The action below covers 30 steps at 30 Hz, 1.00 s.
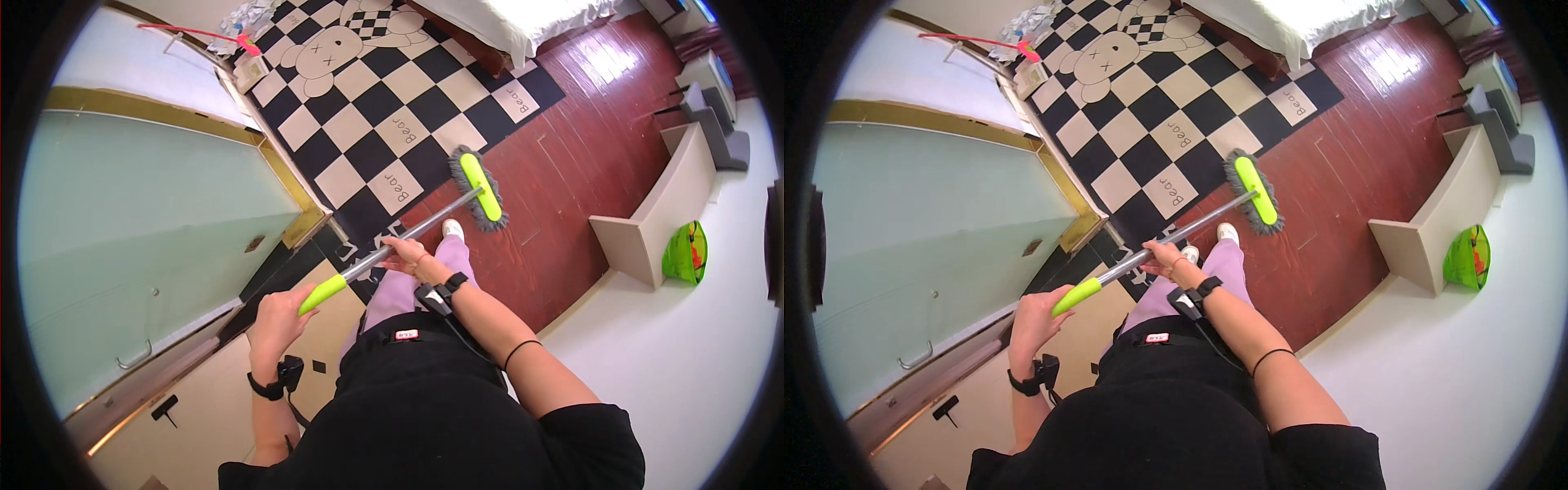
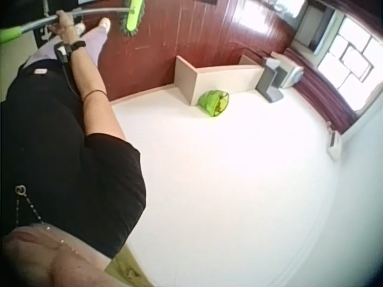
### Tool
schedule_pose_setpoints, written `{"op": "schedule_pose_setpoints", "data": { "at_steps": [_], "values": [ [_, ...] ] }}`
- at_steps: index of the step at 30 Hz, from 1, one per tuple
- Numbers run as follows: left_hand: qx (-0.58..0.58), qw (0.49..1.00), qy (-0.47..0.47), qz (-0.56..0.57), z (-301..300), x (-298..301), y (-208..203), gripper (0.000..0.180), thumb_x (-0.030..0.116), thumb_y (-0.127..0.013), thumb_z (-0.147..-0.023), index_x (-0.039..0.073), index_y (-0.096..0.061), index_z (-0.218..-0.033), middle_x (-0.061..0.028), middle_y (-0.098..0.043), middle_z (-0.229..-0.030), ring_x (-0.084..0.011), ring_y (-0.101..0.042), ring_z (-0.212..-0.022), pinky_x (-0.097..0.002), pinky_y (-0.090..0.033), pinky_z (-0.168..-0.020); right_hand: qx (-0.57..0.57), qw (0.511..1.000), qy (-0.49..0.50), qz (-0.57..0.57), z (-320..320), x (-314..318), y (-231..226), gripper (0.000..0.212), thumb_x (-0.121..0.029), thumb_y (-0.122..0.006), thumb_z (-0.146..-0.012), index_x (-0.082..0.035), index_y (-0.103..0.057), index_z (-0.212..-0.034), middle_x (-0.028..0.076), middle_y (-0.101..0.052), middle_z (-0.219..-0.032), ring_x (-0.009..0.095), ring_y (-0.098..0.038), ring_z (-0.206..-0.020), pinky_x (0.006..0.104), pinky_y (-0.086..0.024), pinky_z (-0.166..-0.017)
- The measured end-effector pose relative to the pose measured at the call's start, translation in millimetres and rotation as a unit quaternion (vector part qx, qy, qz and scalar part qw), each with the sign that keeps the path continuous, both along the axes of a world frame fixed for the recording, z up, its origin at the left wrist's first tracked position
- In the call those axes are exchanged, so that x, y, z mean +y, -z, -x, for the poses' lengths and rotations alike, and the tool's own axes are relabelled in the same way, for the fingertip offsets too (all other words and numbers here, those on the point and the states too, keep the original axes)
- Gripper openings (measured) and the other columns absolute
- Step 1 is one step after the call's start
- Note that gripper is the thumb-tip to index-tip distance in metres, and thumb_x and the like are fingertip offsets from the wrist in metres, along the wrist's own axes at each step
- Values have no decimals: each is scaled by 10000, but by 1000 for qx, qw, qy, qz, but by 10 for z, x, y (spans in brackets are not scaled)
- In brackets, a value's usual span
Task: Mopping the floor of a bedroom using a spray mop.
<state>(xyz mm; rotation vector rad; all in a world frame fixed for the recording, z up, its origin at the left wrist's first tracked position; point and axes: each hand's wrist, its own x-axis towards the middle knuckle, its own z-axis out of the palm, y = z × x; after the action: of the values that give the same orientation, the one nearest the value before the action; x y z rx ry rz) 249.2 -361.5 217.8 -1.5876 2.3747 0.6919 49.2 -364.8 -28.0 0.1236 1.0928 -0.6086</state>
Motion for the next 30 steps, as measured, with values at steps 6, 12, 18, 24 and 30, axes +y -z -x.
{"op": "schedule_pose_setpoints", "data": {
  "at_steps": [6,12,18,24,30],
  "values": [
    [110,991,76,-7,954,-164,588,320,162,-650,-673,114,-545,-971,-120,-565,-656,-294,-568,-618,-387,-440,-547,81,996,13,-35,1192,134,357,214,-220,-543,-799,-43,-501,-912,88,-538,-779,201,-558,-644,297,-500,-558],
    [136,969,200,49,1933,-50,1305,221,118,-543,-732,60,-508,-943,-111,-551,-633,-254,-581,-588,-361,-451,-501,94,969,155,-167,2380,271,698,136,-91,-478,-784,23,-457,-855,140,-544,-816,279,-578,-778,399,-509,-736],
    [105,990,87,42,1882,-179,979,186,90,-564,-705,90,-516,-884,-105,-553,-634,-284,-577,-620,-377,-450,-532,16,982,96,-160,2394,89,708,146,-77,-469,-786,7,-444,-903,146,-520,-900,255,-550,-846,386,-489,-765],
    [47,989,-123,67,1023,177,158,243,40,-596,-648,88,-588,-886,-126,-588,-735,-308,-569,-709,-386,-448,-605,-90,986,-112,-86,1164,-266,178,193,-147,-514,-828,-6,-466,-951,127,-508,-920,260,-533,-874,371,-456,-831],
    [-65,934,-351,-20,797,1027,-326,307,31,-607,-644,85,-604,-947,-154,-589,-735,-327,-564,-704,-394,-443,-604,-107,951,-288,-23,203,-223,-90,228,-202,-552,-827,0,-461,-883,109,-516,-838,249,-588,-744,330,-549,-614]
  ]
}}
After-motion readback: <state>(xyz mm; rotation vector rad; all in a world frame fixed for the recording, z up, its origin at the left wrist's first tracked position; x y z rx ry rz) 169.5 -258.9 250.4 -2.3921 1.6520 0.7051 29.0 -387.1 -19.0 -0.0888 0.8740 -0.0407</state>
